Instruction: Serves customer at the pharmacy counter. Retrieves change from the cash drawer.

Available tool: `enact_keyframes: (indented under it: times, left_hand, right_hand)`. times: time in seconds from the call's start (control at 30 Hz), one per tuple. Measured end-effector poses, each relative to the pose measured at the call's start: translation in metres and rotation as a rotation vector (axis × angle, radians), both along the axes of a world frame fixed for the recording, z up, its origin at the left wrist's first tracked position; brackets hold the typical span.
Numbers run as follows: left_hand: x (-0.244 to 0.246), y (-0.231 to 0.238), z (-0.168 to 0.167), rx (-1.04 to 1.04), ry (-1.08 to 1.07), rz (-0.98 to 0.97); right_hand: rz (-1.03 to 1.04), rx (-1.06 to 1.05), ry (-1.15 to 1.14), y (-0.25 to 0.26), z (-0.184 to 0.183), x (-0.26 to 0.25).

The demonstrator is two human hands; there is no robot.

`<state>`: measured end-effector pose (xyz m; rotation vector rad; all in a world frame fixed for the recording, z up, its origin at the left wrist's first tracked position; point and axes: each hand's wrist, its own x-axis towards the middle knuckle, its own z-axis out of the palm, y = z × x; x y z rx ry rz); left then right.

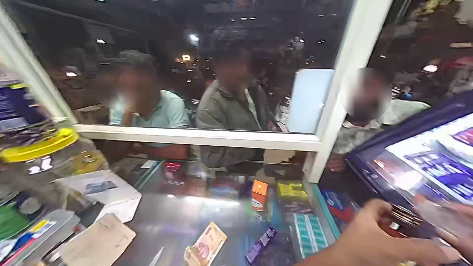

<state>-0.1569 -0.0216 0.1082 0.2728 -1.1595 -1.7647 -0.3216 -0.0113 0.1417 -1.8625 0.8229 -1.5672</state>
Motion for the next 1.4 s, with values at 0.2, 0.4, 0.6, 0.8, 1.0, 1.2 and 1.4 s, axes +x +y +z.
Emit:
enact_keyframes:
  times: [0.2,0.4,0.6,0.8,1.0,1.2,1.4]
  left_hand:
    - [0.0,-0.011,-0.001,-0.115,-0.393,0.089]
    - [0.0,-0.018,-0.003,-0.136,-0.583,0.03]
    - [-0.001,-0.019,-0.009,-0.232,-0.697,0.013]
    - [-0.002,-0.019,-0.017,-0.251,-0.644,-0.095]
    - [-0.003,-0.012,-0.02,-0.073,-0.36,-0.318]
    - [-0.003,-0.011,-0.028,0.003,-0.12,-0.488]
    - [-0.002,-0.005,-0.03,0.018,0.08,-0.509]
  right_hand:
    - [-0.076,0.033,0.242,-0.022,-0.013,-0.037]
    - [0.145,-0.114,0.422,-0.034,-0.016,-0.056]
    - [0.258,-0.149,0.495,-0.037,-0.017,-0.053]
    - [0.343,-0.151,0.501,-0.036,-0.018,-0.054]
    - [0.407,-0.12,0.498,-0.037,-0.017,-0.052]
    - [0.439,-0.158,0.437,-0.034,-0.016,-0.043]
    - [0.38,-0.242,0.348,-0.031,-0.02,-0.026]
